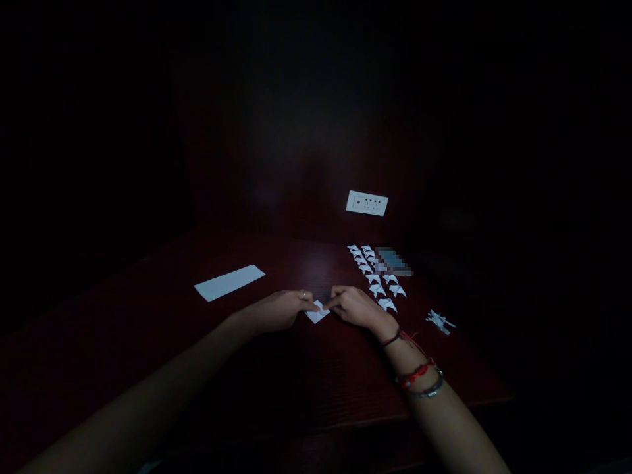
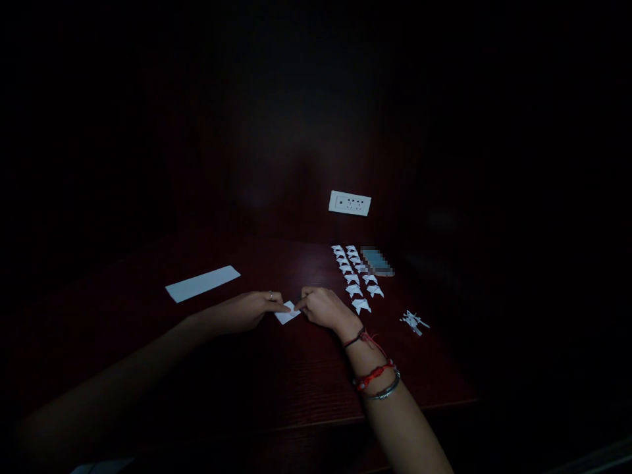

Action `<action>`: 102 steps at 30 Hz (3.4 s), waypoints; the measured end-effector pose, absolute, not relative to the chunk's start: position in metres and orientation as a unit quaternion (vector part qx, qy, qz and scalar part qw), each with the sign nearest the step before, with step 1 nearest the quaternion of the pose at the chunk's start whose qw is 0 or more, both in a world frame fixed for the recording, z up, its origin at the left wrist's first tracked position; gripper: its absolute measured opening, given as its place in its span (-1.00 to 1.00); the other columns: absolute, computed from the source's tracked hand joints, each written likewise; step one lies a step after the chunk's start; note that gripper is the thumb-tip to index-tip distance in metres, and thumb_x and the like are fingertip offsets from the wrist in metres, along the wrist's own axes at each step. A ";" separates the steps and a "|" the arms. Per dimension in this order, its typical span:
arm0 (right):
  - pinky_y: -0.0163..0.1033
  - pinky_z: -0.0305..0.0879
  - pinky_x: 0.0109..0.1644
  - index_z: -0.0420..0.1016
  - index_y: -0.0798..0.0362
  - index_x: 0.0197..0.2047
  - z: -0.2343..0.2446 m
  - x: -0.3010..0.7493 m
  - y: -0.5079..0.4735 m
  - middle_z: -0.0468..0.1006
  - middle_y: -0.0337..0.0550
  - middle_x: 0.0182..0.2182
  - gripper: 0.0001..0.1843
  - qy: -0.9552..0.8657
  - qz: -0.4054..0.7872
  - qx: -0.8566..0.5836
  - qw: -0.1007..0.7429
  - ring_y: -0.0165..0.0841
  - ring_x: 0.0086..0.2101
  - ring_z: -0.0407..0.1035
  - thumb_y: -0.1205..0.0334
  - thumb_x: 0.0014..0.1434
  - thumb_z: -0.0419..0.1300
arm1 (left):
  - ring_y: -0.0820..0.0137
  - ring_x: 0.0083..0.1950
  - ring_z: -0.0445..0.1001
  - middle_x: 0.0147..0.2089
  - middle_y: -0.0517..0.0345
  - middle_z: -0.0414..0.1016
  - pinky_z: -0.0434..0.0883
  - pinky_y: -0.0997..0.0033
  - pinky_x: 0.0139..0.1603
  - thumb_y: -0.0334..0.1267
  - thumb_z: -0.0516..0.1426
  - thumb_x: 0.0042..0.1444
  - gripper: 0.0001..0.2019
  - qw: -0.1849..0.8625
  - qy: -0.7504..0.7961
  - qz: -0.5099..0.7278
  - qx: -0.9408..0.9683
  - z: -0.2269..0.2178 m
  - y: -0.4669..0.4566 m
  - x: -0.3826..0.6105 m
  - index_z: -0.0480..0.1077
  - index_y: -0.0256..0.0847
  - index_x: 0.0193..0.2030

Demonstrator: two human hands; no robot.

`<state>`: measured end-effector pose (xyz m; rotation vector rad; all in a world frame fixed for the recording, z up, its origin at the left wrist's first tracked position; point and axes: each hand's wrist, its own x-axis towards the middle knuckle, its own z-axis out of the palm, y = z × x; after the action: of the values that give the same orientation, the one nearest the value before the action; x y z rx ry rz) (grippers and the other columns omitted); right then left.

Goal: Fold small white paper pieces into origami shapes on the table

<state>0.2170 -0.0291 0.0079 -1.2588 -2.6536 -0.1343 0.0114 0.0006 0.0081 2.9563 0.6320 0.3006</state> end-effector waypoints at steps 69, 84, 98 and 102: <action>-0.39 0.13 -0.24 0.42 0.13 -0.33 0.001 0.216 -0.027 0.42 -0.15 -0.40 -0.81 -0.901 0.029 -0.391 0.184 -0.46 -0.35 0.28 0.32 0.11 -0.02 | 0.26 0.15 -0.02 0.15 0.16 0.05 0.02 0.24 0.04 -0.42 -0.10 0.08 -0.62 -0.045 0.193 0.119 0.973 -0.007 0.003 0.004 0.15 -0.02 0.04; -0.38 0.13 -0.26 0.34 0.15 -0.40 -0.010 0.215 -0.017 0.39 -0.12 -0.43 -0.80 -0.855 -0.004 -0.482 0.192 -0.46 -0.39 0.26 0.31 0.13 -0.07 | 0.40 0.17 0.00 0.18 0.32 0.00 0.06 0.36 0.05 -0.56 -0.14 0.02 -0.41 0.047 0.181 0.057 0.981 -0.007 0.010 0.002 -0.13 0.05 0.16; -0.37 0.14 -0.26 0.34 0.15 -0.37 -0.008 0.216 -0.019 0.39 -0.11 -0.42 -0.82 -0.869 0.023 -0.456 0.192 -0.45 -0.38 0.27 0.30 0.12 -0.06 | 0.35 0.12 0.09 0.19 0.23 -0.01 0.11 0.29 -0.02 -0.57 -0.12 -0.06 -0.38 -0.007 0.229 0.070 0.971 -0.011 0.000 0.006 -0.05 0.06 0.13; -0.38 0.14 -0.26 0.35 0.15 -0.36 -0.004 0.216 -0.020 0.40 -0.13 -0.41 -0.85 -0.881 0.043 -0.428 0.196 -0.45 -0.36 0.27 0.30 0.10 -0.02 | 0.32 0.18 -0.06 0.21 0.28 -0.08 0.08 0.25 0.01 -0.57 -0.12 -0.06 -0.39 -0.012 0.224 0.084 0.971 -0.013 0.001 0.007 -0.02 0.07 0.12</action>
<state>0.2164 -0.0201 -0.0045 -1.2003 -2.4680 0.1199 0.0066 0.0013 -0.0129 3.0741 0.7098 0.2651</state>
